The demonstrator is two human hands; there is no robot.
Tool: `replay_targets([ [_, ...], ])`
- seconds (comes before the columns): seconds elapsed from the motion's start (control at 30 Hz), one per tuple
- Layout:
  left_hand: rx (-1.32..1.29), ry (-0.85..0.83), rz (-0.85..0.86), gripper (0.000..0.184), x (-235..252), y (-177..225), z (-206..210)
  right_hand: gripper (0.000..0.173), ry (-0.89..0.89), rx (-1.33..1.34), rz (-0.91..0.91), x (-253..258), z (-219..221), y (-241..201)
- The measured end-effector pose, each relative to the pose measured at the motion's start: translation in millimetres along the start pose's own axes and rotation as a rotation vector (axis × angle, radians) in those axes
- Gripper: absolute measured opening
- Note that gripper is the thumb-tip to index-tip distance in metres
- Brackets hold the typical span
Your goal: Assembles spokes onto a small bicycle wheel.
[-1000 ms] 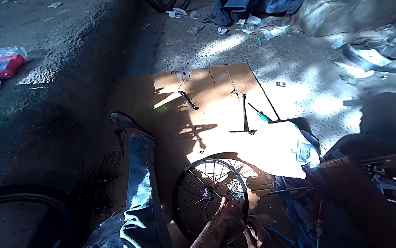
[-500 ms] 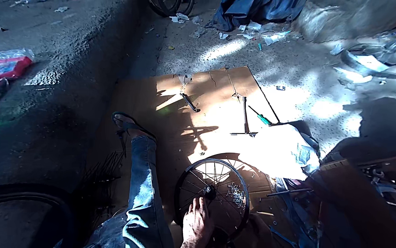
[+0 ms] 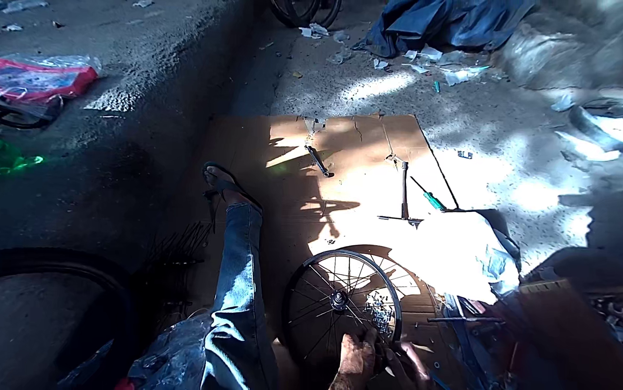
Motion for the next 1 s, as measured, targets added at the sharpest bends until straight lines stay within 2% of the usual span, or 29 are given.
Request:
replay_targets([
  [0.03,-0.017,-0.007,0.002,0.03,0.9,-2.2,0.3,0.03,-0.024,-0.072,-0.028,1.9,-1.2,6.1],
  [0.13,0.036,0.017,0.02,0.032,3.1,-5.9,-9.1,0.023,-0.05,-0.149,-0.068,3.0,-1.2,13.6],
  [0.23,0.356,0.353,0.118,0.04,2.9,-1.2,-38.6,0.02,-0.003,-0.092,-0.097,3.4,-0.5,12.9],
  [0.3,0.526,0.443,0.102,0.049,8.1,-0.8,-56.7,0.019,0.033,-0.078,-0.06,2.0,0.4,9.0],
  [0.33,0.585,0.431,0.086,0.05,13.3,-1.7,-62.5,0.02,0.03,-0.08,-0.025,2.9,0.6,8.1],
  [0.4,0.669,0.403,0.123,0.036,22.2,-5.1,-68.9,0.022,0.004,-0.1,0.027,3.9,-0.2,5.3],
  [0.47,0.723,0.386,0.181,0.029,23.3,-1.8,-70.4,0.022,-0.002,-0.108,0.018,4.7,-1.1,2.2],
  [0.53,0.752,0.407,0.24,0.03,20.1,-1.2,-72.9,0.02,0.03,-0.105,-0.051,5.1,-0.9,1.1],
  [0.63,0.826,0.38,0.236,0.035,13.0,0.0,-78.6,0.018,0.045,-0.076,-0.101,7.4,-1.4,2.1],
  [0.73,0.899,0.387,0.134,0.04,2.4,12.5,-88.0,0.018,0.069,-0.03,-0.118,11.9,0.0,4.5],
  [0.8,0.868,0.323,0.051,0.041,-5.7,19.3,-93.3,0.019,0.096,-0.015,-0.15,15.9,0.0,4.8],
  [0.87,0.731,0.17,0.026,0.037,-8.2,13.8,-97.1,0.02,0.105,0.005,-0.139,19.2,-0.6,4.1],
  [1.0,0.205,-0.013,0.041,0.033,-9.6,6.6,-79.4,0.017,0.124,0.148,-0.097,23.1,4.0,4.2],
])
Point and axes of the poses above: each hand's wrist, its own x-axis towards the middle knuckle, its own z-axis out of the palm, y = z × x, the point moved 3 cm from there along x, towards the middle knuckle, and after that the axes turned 2 degrees about z, right-handed, at the moved point
